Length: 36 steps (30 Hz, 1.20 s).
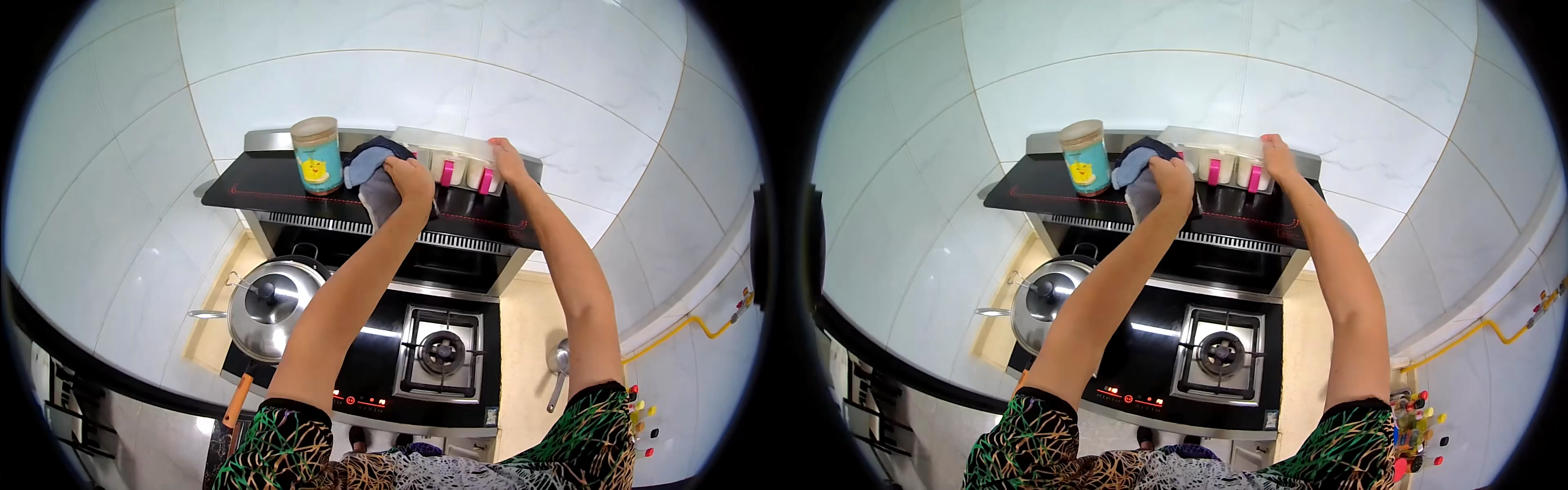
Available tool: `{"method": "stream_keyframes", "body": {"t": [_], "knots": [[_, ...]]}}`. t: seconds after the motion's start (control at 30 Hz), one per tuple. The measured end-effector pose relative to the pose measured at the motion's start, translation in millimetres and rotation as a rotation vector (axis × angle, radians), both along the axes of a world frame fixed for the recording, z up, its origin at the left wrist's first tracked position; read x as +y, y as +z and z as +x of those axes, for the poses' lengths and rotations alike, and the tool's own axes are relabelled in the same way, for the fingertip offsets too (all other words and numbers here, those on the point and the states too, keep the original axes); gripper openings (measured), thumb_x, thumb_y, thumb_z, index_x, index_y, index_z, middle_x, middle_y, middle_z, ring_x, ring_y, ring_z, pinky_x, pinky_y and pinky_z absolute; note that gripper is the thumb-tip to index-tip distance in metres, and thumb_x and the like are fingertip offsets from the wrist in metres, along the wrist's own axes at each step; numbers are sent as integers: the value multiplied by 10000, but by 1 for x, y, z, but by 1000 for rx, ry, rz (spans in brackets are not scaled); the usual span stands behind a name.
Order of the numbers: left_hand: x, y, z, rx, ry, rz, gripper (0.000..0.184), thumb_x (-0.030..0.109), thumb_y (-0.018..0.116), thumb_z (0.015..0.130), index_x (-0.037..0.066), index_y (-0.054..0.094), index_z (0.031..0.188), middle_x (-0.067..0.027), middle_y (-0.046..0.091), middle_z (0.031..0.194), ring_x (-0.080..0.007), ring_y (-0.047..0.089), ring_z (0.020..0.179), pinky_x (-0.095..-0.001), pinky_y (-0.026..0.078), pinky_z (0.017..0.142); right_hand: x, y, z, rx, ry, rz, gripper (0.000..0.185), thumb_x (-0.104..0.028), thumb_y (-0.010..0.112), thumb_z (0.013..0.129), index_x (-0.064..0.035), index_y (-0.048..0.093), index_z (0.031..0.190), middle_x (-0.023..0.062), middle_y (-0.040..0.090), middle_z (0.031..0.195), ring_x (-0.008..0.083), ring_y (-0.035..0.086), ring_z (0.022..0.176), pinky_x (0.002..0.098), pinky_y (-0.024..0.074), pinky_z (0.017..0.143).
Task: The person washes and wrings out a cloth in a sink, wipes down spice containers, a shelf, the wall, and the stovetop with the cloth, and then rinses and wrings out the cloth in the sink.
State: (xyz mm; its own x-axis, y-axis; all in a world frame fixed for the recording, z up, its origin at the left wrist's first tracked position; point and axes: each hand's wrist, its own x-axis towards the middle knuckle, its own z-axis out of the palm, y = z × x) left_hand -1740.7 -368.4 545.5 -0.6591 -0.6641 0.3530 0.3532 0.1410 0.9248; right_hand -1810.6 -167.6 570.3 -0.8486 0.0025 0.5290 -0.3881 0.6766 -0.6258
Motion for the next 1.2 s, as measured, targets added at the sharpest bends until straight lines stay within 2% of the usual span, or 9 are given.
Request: {"method": "stream_keyframes", "body": {"t": [0.1,0.43,0.57,0.77,0.8,0.93,0.97,1.1,1.2], "knots": [[-13,-8,10,-14,-105,40,295,34,415,794,-152,362,1017,-333,400,1091,-428,400,1049,-415,307,951,0,2,-5,-81,3,-58,316,-178,381,846,-21,529,1077,111,579,1016,195,507,982,293,377,879],[-28,6,96,303,-170,-280,188,2,441,742,-97,376,888,-275,408,931,-416,404,901,-443,320,850,-19,36,101,394,-114,-170,345,-293,424,903,3,526,1046,184,588,943,252,586,826,321,469,722],[-15,24,129,493,-272,-692,231,19,495,702,-62,435,910,-232,455,876,-392,458,860,-394,380,782,-70,21,196,-217,395,-709,367,-361,408,933,-31,514,1054,51,571,816,117,564,723,209,453,530],[-30,90,139,-76,-1467,-876,310,137,572,741,-94,565,947,-226,599,871,-236,607,810,-287,464,704,-65,1,230,-538,429,-1440,322,-339,455,912,-69,569,1046,65,628,918,185,608,822,334,499,767],[-41,97,146,-188,-1642,-275,260,172,583,776,-75,633,836,-158,637,786,-172,625,662,-239,499,599,-55,0,232,-545,448,-1401,288,-286,486,893,-50,591,1020,76,635,954,202,612,853,320,498,779],[-75,114,68,60,-573,-1105,486,340,750,626,16,653,975,-154,653,897,-259,627,814,-331,499,722,-20,7,249,-427,548,-1472,377,-318,443,899,-4,566,1068,140,617,1021,247,593,934,376,454,877],[-85,104,32,39,-599,-1195,763,386,775,571,51,515,1205,-174,521,1208,-305,478,1134,-435,365,950,-7,11,253,-360,632,-1477,397,-327,427,904,3,555,1083,152,610,1035,264,587,953,387,443,897],[-85,90,-5,-253,-457,-1601,1135,333,832,471,118,202,1390,-136,209,1437,-315,228,1309,-514,182,1045,4,11,255,-118,939,-1623,445,-323,377,919,-5,438,1224,156,509,1195,296,487,1106,385,386,969],[-82,80,-27,-338,-586,-1654,1255,301,858,411,129,122,1412,-129,198,1437,-329,194,1317,-514,176,1048,-32,-19,244,266,255,-850,498,-168,590,819,-20,373,1242,77,495,1148,201,497,1043,292,404,916]]}}
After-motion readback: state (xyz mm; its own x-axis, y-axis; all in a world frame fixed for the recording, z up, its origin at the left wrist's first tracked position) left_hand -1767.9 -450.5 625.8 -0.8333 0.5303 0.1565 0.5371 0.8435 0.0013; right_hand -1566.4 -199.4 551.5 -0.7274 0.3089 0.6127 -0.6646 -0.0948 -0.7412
